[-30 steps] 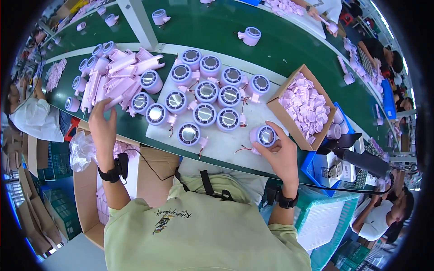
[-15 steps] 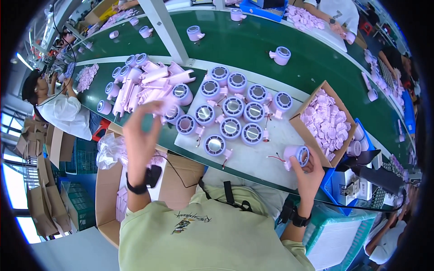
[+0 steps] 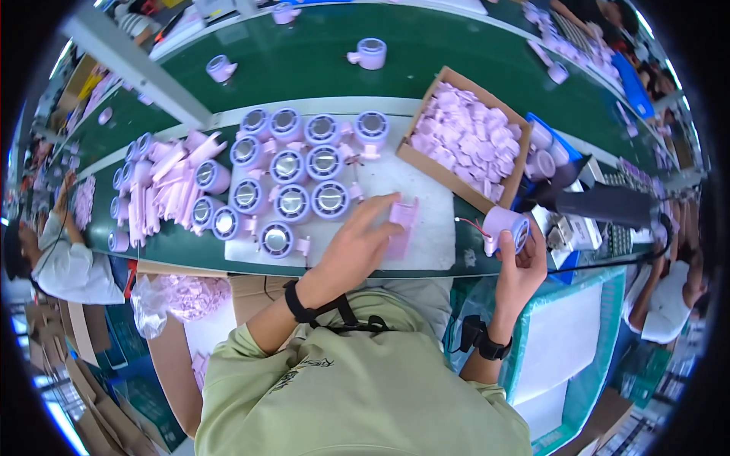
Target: Assemble and package small portable fans at a factory production line.
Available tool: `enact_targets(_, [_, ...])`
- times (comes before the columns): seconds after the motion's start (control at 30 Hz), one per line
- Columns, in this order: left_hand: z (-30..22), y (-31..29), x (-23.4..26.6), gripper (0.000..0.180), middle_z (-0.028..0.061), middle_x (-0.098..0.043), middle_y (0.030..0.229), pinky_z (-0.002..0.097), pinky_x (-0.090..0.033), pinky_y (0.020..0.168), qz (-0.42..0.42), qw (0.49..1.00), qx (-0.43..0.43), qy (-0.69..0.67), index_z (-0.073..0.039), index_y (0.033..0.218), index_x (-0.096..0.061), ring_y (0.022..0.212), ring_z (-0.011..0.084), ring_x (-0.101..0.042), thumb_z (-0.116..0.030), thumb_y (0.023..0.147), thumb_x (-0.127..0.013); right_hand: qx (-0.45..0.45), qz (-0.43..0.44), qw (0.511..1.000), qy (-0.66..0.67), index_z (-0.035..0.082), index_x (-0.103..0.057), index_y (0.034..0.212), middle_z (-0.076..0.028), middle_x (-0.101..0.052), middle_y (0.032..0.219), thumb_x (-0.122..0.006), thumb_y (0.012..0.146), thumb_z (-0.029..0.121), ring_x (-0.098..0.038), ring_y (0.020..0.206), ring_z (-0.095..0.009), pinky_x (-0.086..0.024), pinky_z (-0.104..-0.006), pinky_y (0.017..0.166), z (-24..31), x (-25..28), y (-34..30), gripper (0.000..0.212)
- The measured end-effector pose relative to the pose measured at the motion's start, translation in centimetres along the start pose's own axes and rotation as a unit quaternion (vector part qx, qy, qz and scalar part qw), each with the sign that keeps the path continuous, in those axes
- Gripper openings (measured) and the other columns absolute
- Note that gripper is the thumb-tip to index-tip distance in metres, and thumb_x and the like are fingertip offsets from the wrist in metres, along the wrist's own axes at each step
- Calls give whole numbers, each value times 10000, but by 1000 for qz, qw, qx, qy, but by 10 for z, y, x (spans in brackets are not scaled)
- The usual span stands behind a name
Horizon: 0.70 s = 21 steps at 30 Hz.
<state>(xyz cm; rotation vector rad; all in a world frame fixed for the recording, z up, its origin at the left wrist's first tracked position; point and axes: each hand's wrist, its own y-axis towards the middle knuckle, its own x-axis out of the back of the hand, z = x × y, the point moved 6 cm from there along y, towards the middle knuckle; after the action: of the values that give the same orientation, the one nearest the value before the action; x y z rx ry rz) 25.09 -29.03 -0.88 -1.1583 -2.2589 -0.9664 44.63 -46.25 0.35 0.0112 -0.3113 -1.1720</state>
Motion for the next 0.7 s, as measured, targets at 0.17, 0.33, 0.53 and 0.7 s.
enact_targets(0.17, [-10,20,-9,502,250,-497,1206,433,-487,802,-65,983,101,138,24,1229,-459,1027,364,-556,-123,795,-666,22,-5,1000,-10,-11,-546,1228,-95,-662,1016,-726,820,114,-632,870,-125,-498,-216,743,7,-3,1,463])
enact_targets(0.33, [13,41,-39,557,230,-587,1022,406,-517,642,23,980,195,43,45,1244,-419,816,352,-626,-140,785,-678,49,21,998,-41,-9,-570,1202,-79,-669,1002,-768,764,98,-624,846,-94,-490,-203,702,29,-28,7,493])
enact_targets(0.53, [-1,31,-67,274,104,-667,881,275,-496,492,196,767,261,-552,16,1102,-530,624,176,-646,-81,857,-601,107,70,991,-48,-5,-586,1189,-67,-673,952,-793,732,122,-617,792,-75,-485,-192,630,54,-53,8,517])
enact_targets(0.7, [-6,25,-60,227,78,-669,870,232,-456,470,228,742,304,-552,-6,985,-613,567,113,-604,-220,934,-560,100,173,971,-129,34,-641,1128,-108,-680,959,-854,648,248,-651,638,-135,-511,-246,567,55,-69,5,567])
